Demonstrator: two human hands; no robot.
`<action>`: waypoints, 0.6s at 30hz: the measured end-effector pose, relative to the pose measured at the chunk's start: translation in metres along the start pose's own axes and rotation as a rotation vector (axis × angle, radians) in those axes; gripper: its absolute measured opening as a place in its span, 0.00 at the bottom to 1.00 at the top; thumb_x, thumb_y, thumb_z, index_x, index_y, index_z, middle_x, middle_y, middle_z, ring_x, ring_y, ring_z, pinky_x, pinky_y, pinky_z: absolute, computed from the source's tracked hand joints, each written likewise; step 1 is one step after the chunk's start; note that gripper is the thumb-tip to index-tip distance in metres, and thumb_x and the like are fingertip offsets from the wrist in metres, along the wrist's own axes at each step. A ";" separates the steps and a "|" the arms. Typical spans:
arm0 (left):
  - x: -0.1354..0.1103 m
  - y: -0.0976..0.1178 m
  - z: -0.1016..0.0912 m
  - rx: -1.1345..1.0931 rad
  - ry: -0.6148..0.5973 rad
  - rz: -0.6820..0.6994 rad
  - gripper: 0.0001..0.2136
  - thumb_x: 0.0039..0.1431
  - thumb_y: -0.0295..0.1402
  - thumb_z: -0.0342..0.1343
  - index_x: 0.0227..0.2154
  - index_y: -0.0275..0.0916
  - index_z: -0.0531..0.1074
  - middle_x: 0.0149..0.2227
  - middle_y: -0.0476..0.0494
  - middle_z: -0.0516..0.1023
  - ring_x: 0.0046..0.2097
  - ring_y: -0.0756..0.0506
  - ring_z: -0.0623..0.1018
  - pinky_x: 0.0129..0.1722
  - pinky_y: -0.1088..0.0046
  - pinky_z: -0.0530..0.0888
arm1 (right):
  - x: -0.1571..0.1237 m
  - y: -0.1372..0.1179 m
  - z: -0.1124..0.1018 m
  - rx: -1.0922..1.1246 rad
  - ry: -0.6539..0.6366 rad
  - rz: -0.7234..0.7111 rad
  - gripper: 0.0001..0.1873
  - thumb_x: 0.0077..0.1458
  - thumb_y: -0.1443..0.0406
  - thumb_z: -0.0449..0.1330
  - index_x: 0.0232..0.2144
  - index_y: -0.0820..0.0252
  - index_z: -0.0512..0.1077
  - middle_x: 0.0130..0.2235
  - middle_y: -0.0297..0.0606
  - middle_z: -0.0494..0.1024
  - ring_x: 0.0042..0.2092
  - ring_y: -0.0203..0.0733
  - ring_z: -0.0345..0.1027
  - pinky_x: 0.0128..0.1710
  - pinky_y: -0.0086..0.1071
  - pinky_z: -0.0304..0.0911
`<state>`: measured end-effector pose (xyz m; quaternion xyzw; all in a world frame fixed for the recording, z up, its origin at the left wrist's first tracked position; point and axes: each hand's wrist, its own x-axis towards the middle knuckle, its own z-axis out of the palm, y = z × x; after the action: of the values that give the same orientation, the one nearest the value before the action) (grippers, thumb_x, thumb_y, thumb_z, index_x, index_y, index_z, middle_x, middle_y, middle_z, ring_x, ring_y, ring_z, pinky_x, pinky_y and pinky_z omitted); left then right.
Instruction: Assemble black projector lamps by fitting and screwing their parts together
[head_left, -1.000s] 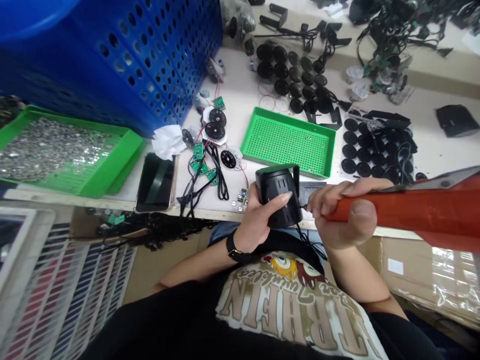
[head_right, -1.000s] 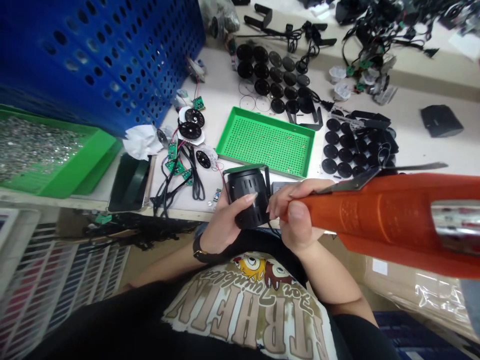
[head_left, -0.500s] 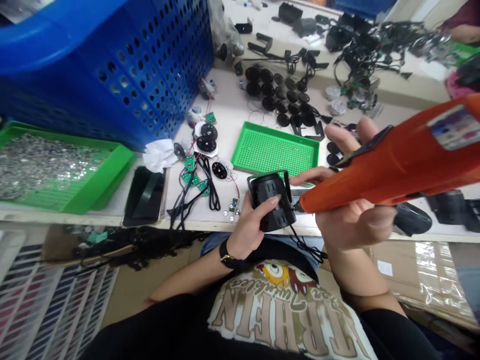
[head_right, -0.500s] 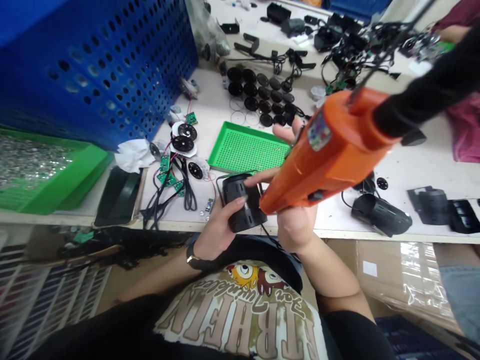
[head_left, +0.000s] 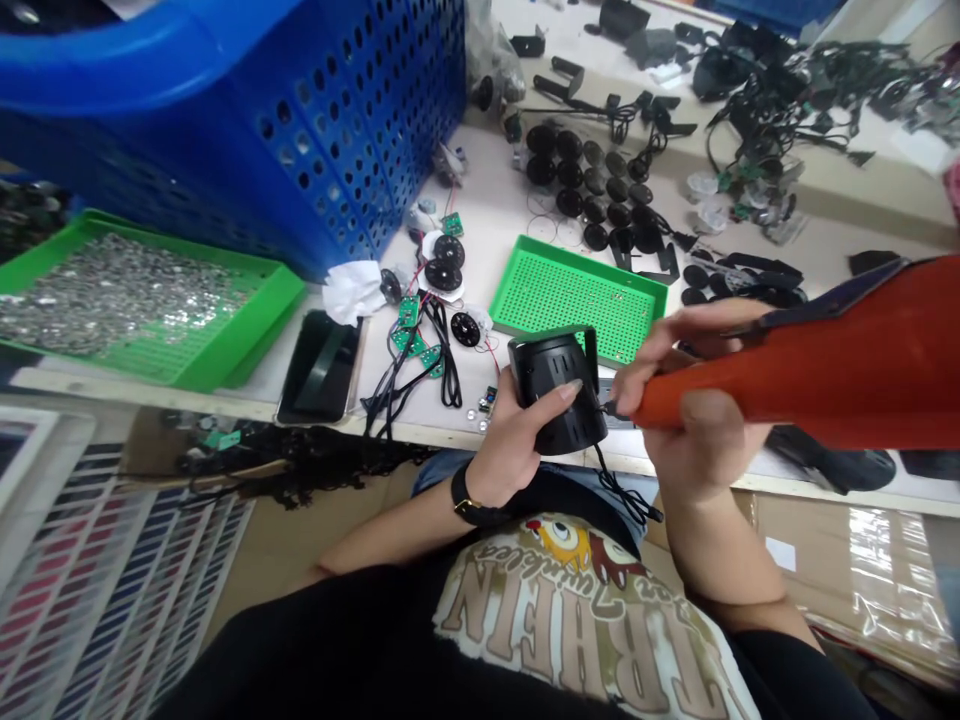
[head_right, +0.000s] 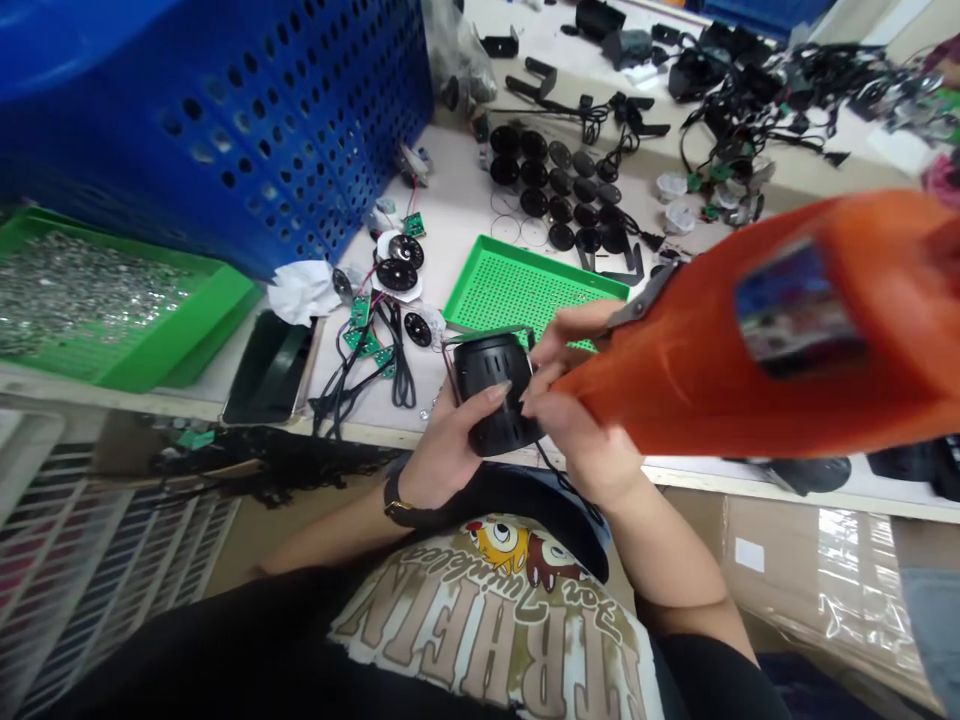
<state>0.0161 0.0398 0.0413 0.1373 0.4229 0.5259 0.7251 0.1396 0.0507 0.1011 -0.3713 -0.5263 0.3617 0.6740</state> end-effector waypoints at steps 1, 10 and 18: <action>0.000 0.000 0.001 0.009 0.007 -0.009 0.28 0.42 0.35 0.76 0.46 0.41 0.70 0.39 0.48 0.79 0.39 0.45 0.80 0.41 0.66 0.78 | -0.003 0.005 0.000 -0.019 -0.005 -0.009 0.14 0.56 0.50 0.65 0.44 0.40 0.74 0.28 0.27 0.74 0.18 0.37 0.62 0.17 0.36 0.60; 0.000 -0.003 0.003 0.042 0.034 -0.066 0.29 0.41 0.37 0.76 0.45 0.40 0.68 0.39 0.47 0.78 0.37 0.45 0.79 0.39 0.64 0.78 | -0.008 0.019 0.007 0.118 0.113 -0.193 0.06 0.57 0.57 0.61 0.35 0.48 0.76 0.16 0.24 0.60 0.12 0.33 0.47 0.11 0.31 0.48; 0.006 -0.004 0.001 0.110 -0.035 -0.045 0.29 0.43 0.36 0.76 0.46 0.39 0.67 0.43 0.45 0.78 0.43 0.43 0.80 0.46 0.59 0.78 | -0.010 0.001 -0.014 0.088 0.092 -0.141 0.15 0.59 0.54 0.62 0.43 0.55 0.77 0.19 0.27 0.70 0.16 0.36 0.60 0.17 0.34 0.61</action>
<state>0.0203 0.0434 0.0366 0.1765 0.4414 0.4830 0.7353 0.1510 0.0404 0.0932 -0.3194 -0.5031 0.3186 0.7371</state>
